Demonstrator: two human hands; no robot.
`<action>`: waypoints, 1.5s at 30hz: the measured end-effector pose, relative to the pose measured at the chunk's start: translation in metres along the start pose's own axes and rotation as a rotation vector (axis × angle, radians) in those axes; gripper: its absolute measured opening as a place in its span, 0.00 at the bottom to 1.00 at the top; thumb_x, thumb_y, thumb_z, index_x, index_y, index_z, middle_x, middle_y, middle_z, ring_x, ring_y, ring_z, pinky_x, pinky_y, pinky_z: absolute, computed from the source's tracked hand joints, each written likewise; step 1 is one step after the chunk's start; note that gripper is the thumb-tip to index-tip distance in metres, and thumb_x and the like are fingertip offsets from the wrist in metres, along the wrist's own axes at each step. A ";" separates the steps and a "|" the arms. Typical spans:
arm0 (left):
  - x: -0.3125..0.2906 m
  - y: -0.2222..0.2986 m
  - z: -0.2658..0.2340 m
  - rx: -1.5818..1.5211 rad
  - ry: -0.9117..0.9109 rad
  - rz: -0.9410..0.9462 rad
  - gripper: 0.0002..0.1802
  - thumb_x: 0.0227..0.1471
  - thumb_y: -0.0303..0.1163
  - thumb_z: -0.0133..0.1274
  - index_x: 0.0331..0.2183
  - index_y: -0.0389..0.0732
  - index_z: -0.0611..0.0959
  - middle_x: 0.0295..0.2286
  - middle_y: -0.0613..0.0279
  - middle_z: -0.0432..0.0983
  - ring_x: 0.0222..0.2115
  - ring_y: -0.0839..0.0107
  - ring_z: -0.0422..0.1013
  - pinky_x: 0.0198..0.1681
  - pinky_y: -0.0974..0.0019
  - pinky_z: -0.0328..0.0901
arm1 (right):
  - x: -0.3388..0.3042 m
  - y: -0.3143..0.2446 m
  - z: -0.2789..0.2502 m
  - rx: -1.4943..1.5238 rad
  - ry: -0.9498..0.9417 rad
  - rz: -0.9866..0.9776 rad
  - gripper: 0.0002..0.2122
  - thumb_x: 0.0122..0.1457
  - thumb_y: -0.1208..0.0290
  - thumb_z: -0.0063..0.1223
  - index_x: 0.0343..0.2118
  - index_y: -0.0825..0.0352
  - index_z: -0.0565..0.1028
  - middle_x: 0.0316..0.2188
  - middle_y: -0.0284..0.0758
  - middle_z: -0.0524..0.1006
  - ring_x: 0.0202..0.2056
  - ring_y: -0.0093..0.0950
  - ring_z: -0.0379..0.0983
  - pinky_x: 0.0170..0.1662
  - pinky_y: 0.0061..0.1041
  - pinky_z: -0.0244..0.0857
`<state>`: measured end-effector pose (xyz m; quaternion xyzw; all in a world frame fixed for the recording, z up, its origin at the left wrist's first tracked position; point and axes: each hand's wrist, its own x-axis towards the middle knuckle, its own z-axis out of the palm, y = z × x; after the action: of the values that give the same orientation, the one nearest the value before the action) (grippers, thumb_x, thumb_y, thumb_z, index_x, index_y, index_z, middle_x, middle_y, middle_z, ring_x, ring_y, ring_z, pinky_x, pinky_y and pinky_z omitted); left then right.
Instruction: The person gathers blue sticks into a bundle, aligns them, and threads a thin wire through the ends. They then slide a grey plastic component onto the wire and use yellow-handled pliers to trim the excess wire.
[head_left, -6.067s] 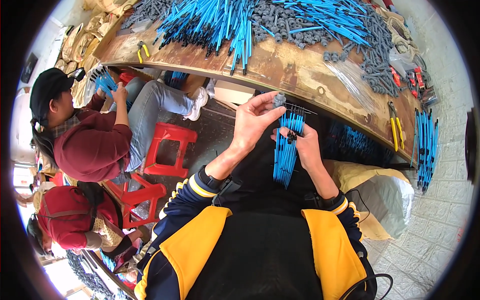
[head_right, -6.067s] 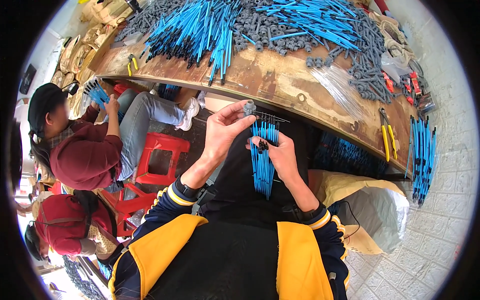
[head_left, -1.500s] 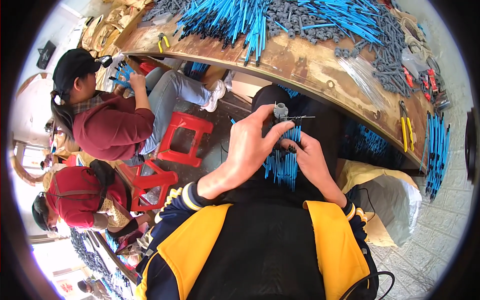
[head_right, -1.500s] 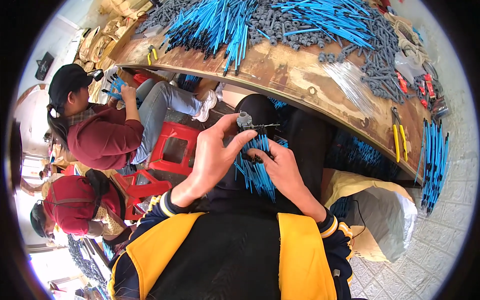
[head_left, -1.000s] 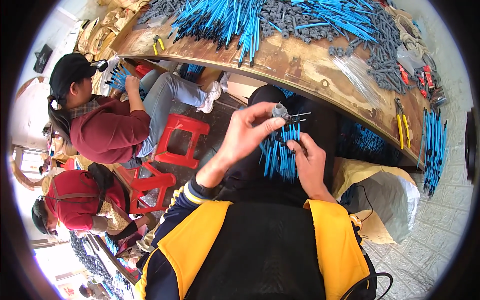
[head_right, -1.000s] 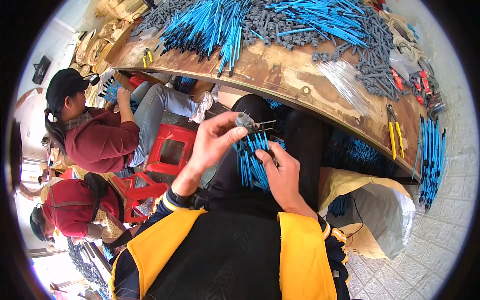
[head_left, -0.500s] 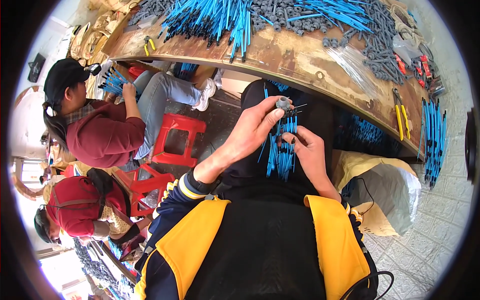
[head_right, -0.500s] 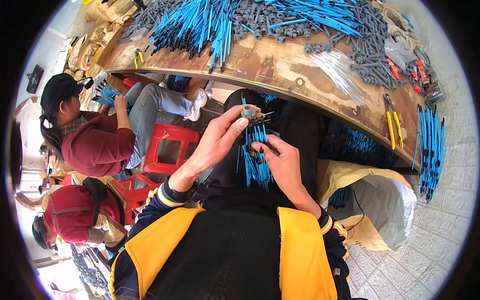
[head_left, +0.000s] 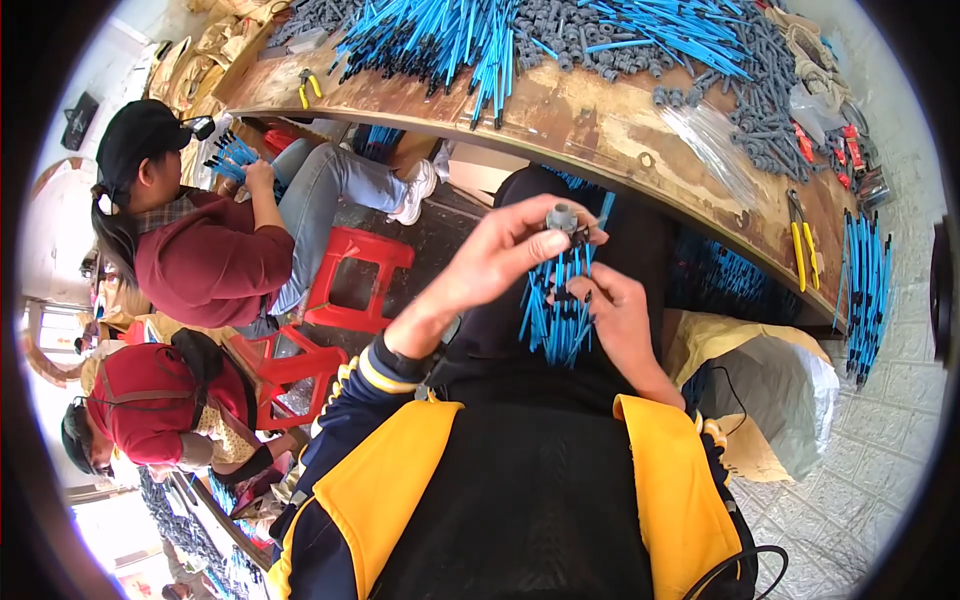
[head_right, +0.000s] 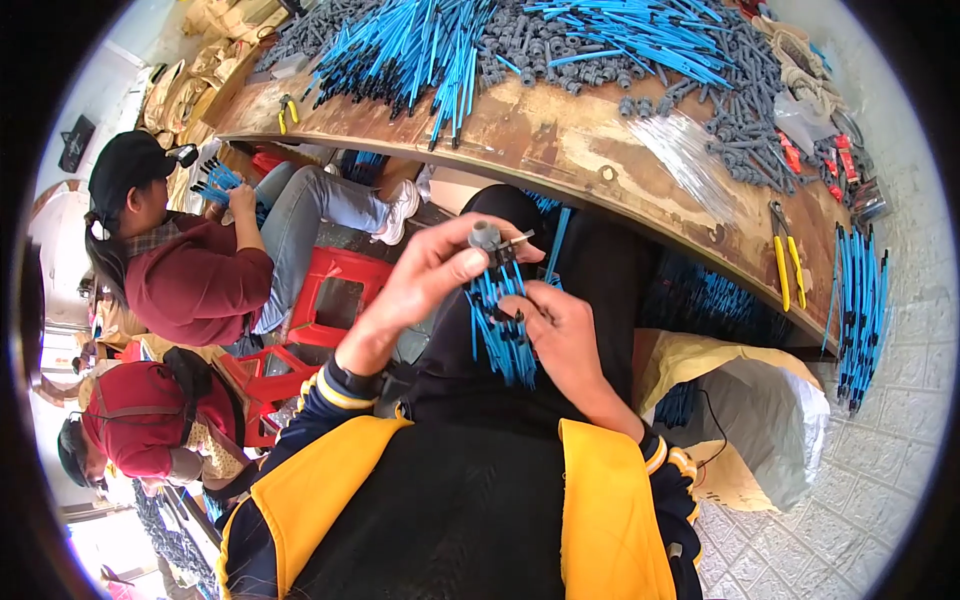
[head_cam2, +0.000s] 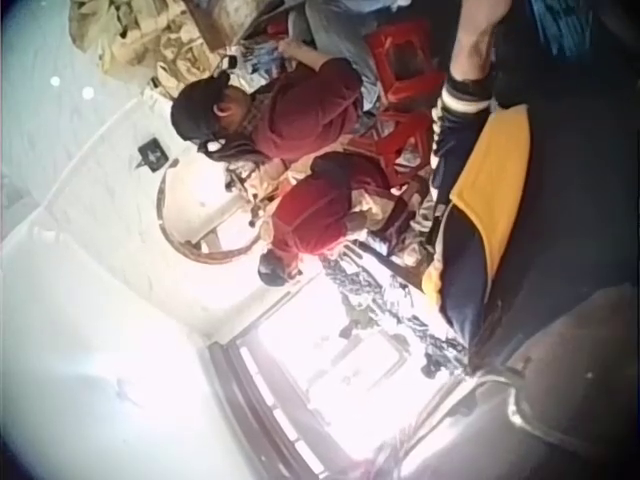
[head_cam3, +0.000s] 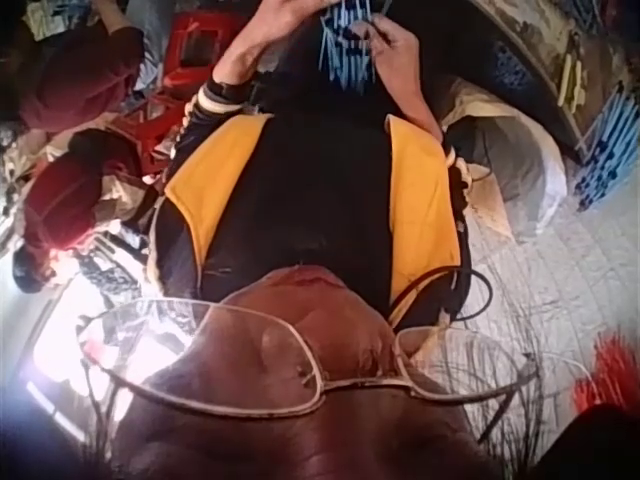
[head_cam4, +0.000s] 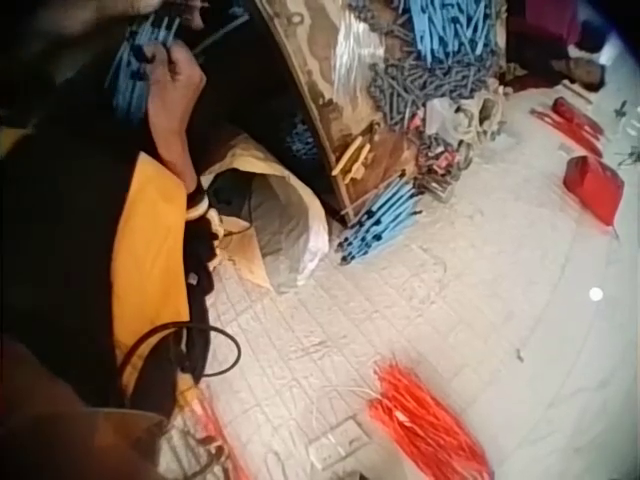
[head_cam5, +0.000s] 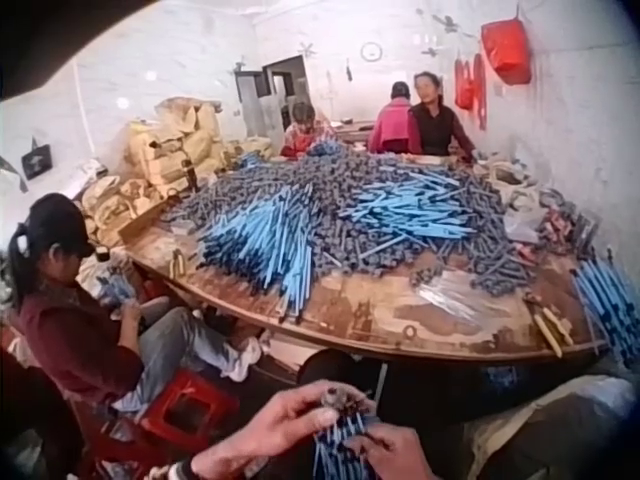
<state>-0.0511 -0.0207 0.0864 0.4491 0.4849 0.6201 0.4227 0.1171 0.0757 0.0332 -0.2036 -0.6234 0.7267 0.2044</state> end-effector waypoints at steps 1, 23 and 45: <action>-0.001 0.003 -0.005 -0.092 -0.130 0.041 0.21 0.64 0.37 0.47 0.51 0.31 0.74 0.45 0.49 0.77 0.51 0.62 0.72 0.56 0.61 0.63 | 0.000 -0.002 0.001 0.000 -0.044 0.004 0.07 0.60 0.73 0.57 0.35 0.72 0.79 0.19 0.24 0.71 0.23 0.11 0.61 0.26 0.15 0.56; -0.076 0.002 0.004 0.447 0.584 -0.073 0.12 0.65 0.30 0.42 0.45 0.33 0.68 0.44 0.47 0.78 0.47 0.59 0.74 0.52 0.60 0.66 | 0.004 -0.003 0.066 -0.180 -0.130 0.032 0.04 0.57 0.78 0.59 0.33 0.72 0.78 0.20 0.32 0.71 0.23 0.16 0.66 0.28 0.19 0.61; -0.018 -0.008 0.006 0.259 0.193 -0.217 0.11 0.56 0.26 0.57 0.37 0.34 0.72 0.37 0.53 0.81 0.42 0.73 0.75 0.46 0.67 0.69 | -0.001 -0.007 0.026 -0.664 0.112 -0.474 0.04 0.59 0.78 0.56 0.36 0.70 0.77 0.23 0.40 0.75 0.23 0.35 0.75 0.28 0.27 0.68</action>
<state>-0.0404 -0.0355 0.0768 0.3832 0.6445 0.5434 0.3774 0.1038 0.0543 0.0443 -0.1486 -0.8415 0.4069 0.3229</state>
